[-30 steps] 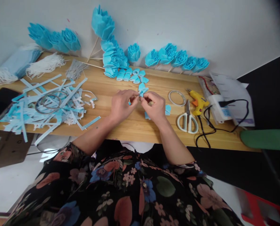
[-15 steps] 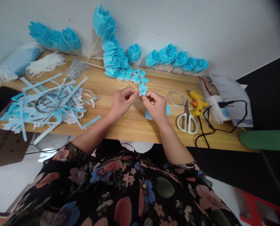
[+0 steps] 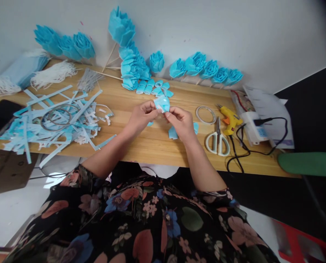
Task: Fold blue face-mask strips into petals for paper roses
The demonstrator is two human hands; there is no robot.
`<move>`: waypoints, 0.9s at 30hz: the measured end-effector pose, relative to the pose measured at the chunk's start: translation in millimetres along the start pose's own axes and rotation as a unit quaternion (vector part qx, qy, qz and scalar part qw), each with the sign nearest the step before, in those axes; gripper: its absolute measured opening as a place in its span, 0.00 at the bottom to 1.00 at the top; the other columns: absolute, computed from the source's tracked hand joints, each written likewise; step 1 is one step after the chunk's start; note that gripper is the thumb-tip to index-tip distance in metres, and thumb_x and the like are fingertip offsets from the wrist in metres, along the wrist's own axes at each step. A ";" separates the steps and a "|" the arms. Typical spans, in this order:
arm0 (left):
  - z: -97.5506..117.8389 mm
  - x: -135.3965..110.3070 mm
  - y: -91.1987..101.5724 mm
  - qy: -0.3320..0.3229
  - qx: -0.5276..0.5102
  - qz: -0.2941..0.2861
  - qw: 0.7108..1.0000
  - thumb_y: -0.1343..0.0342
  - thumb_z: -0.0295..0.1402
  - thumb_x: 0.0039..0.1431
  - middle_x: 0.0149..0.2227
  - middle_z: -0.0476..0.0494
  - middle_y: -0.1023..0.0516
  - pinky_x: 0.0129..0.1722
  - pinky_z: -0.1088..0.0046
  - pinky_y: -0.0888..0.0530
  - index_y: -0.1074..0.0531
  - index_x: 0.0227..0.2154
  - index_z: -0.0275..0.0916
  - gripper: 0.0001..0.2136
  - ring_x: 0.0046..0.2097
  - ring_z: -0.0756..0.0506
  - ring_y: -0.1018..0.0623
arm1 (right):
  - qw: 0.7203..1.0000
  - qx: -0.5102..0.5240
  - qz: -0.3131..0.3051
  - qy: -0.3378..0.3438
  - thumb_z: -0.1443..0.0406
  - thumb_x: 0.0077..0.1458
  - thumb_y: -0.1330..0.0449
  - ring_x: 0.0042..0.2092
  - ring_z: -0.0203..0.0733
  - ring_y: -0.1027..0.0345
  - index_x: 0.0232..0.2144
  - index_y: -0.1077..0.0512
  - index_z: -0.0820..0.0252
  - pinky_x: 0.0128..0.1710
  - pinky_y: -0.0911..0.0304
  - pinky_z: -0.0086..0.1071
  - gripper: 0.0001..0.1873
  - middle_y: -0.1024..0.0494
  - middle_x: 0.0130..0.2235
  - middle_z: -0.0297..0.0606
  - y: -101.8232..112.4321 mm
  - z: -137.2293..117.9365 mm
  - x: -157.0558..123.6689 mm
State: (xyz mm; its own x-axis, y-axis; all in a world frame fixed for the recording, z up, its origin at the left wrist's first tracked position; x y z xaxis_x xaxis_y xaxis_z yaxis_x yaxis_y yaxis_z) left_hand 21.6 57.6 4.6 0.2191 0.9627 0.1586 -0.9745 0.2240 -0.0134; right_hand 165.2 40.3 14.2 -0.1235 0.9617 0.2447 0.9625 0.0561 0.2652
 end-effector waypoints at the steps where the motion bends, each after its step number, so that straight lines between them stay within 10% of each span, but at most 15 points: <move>1: -0.1 0.2 0.7 -0.002 -0.001 0.004 1.000 0.37 0.36 0.56 0.24 0.52 0.29 0.23 0.75 0.36 0.34 0.25 0.40 0.12 0.24 0.54 0.33 | 1.000 0.010 -0.010 -0.002 0.56 0.56 0.40 0.29 0.35 0.38 0.25 0.31 0.56 0.30 0.40 0.31 0.13 0.30 0.26 0.31 -1.4 0.1 0.2; 27: 6.4 -2.6 6.4 -0.009 -0.032 0.059 0.998 0.43 0.38 0.62 0.20 0.54 0.35 0.23 0.74 0.36 0.35 0.26 0.41 0.12 0.22 0.54 0.36 | 0.999 -0.038 0.020 0.011 0.55 0.58 0.41 0.29 0.35 0.38 0.26 0.32 0.56 0.31 0.39 0.30 0.13 0.30 0.27 0.31 1.9 3.4 2.5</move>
State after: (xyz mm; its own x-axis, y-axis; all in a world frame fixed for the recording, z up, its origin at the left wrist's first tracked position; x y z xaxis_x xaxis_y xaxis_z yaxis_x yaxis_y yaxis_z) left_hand 14.4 55.6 10.4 0.1015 0.9803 0.1696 -0.9882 0.1190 -0.0969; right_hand 167.6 43.7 12.2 -0.0903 0.9568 0.2763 0.9461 -0.0041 0.3238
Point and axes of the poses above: each hand's wrist, its own x-axis towards the middle knuckle, its own y-axis out of the back of the hand, z = x × y, the point moved 8 cm from there along x, towards the middle knuckle
